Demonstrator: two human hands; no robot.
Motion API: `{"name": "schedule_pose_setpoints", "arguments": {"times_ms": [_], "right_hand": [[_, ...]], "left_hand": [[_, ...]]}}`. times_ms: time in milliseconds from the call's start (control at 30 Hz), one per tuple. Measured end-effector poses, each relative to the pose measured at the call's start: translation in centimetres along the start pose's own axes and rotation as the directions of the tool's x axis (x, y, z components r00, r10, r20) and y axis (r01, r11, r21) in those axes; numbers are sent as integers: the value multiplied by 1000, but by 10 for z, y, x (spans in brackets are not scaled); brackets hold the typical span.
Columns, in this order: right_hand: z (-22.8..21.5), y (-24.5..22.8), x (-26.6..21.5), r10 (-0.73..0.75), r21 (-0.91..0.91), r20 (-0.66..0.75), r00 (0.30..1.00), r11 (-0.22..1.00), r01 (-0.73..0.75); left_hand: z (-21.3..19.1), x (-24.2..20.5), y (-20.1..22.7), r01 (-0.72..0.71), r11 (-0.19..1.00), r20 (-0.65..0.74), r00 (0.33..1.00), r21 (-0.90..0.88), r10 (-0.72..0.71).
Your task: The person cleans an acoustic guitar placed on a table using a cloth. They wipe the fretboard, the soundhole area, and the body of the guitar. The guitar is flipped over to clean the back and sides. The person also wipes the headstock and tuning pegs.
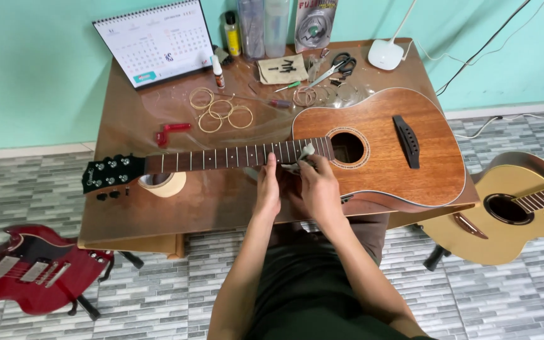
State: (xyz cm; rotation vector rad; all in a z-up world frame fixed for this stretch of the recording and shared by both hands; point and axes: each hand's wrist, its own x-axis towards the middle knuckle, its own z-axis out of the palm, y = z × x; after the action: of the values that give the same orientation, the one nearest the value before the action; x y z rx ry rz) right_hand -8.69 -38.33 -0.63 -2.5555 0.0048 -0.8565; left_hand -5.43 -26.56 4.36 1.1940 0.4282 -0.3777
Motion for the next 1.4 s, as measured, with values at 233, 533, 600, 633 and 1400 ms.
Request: {"name": "schedule_pose_setpoints", "arguments": {"times_ms": [233, 533, 600, 633, 1400], "right_hand": [[-52, 49, -20, 34, -202, -42, 999, 978, -42], [15, 114, 81, 15, -31, -77, 997, 999, -17], [36, 102, 110, 92, -38, 278, 956, 996, -85], [40, 86, 111, 98, -42, 275, 956, 995, -90], [-83, 141, 77, 75, -104, 39, 996, 992, -71]], "left_hand": [[-30, 15, -89, -84, 967, 7, 996, -242, 89], [-31, -4, -28, -805, 399, 215, 525, 440, 823], [-24, 31, -33, -728, 87, 399, 467, 680, 789], [-19, 29, -30, -732, 87, 404, 467, 676, 787], [-25, 3, -32, -790, 61, 374, 355, 610, 857]]}}
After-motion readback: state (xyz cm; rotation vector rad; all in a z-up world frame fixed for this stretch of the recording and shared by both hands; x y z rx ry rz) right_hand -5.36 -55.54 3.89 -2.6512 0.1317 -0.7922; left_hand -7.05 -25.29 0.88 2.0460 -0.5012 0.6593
